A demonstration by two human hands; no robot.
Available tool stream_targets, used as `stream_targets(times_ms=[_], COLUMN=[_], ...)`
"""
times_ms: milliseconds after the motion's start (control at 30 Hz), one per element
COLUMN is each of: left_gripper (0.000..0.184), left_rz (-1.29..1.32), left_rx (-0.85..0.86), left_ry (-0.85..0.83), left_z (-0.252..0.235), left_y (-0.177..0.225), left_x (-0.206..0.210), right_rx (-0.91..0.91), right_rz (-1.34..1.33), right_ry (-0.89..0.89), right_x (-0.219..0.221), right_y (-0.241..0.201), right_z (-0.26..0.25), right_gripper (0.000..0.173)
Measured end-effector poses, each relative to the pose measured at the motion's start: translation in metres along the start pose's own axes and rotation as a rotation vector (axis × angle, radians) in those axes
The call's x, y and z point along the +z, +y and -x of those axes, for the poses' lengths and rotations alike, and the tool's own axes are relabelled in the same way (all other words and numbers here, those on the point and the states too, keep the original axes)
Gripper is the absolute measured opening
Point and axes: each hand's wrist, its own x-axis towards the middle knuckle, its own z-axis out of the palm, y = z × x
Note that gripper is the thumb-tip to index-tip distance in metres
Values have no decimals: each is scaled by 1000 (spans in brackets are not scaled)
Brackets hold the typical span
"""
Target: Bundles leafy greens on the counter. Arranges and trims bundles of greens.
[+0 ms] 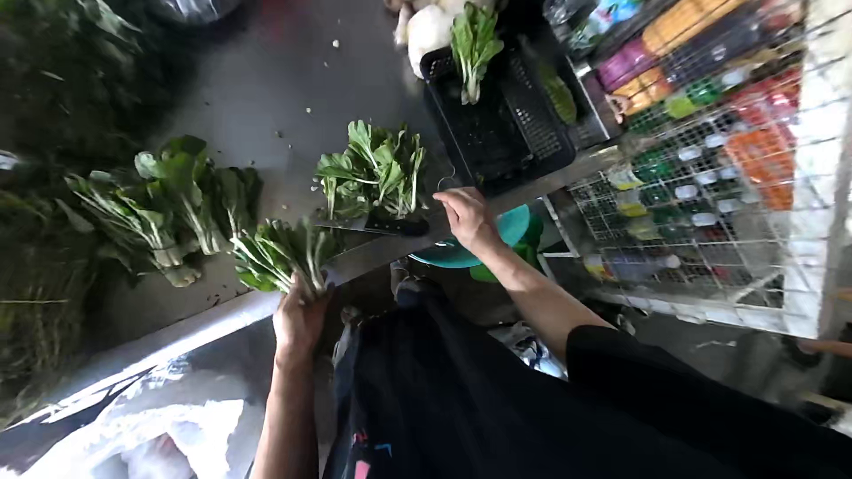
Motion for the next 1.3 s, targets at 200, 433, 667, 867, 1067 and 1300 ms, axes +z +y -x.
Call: stream_targets(times_ms=[200,433,667,867,1067,1300], left_gripper=[31,34,33,31,35,22], left_rz=[0,137,68,190,-13,-113], left_rx=[-47,-133,-140,-85,242,409], left_ry=[24,110,-26,-316,-685,-580], left_z=[10,5,7,18,43,68], left_y=[-14,-14,-21,-10,8,25], left_x=[2,-16,-50,-94,-127,-149], right_rx=[67,388,613,406,-23,-209], right_rz=[66,-533,-614,-886,-803,-980], right_ry=[-187,-715,-730,-583,-400,-461], right_x=[16,30,123,90,48,46], right_y=[17,-126,-199,-203,-229,-255], right_z=[16,8,21,46,63,69], right_gripper=[28,38,61,29,33,35])
